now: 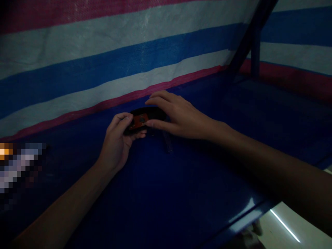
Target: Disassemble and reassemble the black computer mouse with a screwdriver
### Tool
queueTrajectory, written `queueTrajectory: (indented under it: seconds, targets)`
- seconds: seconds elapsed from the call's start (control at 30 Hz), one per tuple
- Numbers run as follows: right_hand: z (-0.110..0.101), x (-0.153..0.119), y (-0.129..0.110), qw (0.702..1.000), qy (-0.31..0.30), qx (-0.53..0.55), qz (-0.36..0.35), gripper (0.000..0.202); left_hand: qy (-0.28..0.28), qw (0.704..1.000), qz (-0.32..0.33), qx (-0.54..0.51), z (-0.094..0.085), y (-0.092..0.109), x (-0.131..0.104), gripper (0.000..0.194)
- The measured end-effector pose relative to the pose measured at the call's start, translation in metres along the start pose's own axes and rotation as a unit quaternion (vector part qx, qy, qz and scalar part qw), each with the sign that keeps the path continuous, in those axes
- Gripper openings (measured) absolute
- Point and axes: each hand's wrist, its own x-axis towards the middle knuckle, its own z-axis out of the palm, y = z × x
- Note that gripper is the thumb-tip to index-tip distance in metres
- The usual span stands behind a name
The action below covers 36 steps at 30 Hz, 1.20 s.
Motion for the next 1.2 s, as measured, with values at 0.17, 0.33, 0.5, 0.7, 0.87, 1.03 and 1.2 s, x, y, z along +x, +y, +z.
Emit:
queueTrajectory:
  seconds: [0.17,0.33,0.5,0.7,0.87,1.03,1.2]
  targets:
    - [-0.003,0.003,0.018,0.989,-0.011,-0.064,0.129,0.043,0.025,1.000,0.010,0.001,0.000,-0.002,0.001,0.021]
    - [0.007,-0.006,0.047,0.965,-0.095,-0.170,0.176,0.043,0.034,0.999,0.004,0.012,-0.001,-0.003,0.001,0.018]
    - [0.012,-0.012,0.054,0.954,-0.132,-0.156,0.220,0.049,0.024,1.000,-0.006,0.010,-0.001,-0.002,0.001,0.017]
    - [0.010,-0.009,0.052,0.959,-0.107,-0.124,0.231,0.051,0.036,0.999,-0.016,0.010,0.000,0.000,0.001,0.031]
    - [-0.002,-0.001,0.033,0.984,0.002,-0.032,0.175,0.048,0.020,1.000,-0.008,0.009,-0.002,-0.002,0.002,0.028]
    - [-0.010,0.000,0.005,0.996,0.040,0.056,0.065,0.054,0.013,1.000,-0.021,-0.011,-0.001,-0.002,0.002,0.029]
    - [-0.006,-0.002,-0.010,0.996,-0.036,0.060,-0.048,0.051,-0.009,0.998,-0.059,-0.006,0.004,0.003,0.002,0.035]
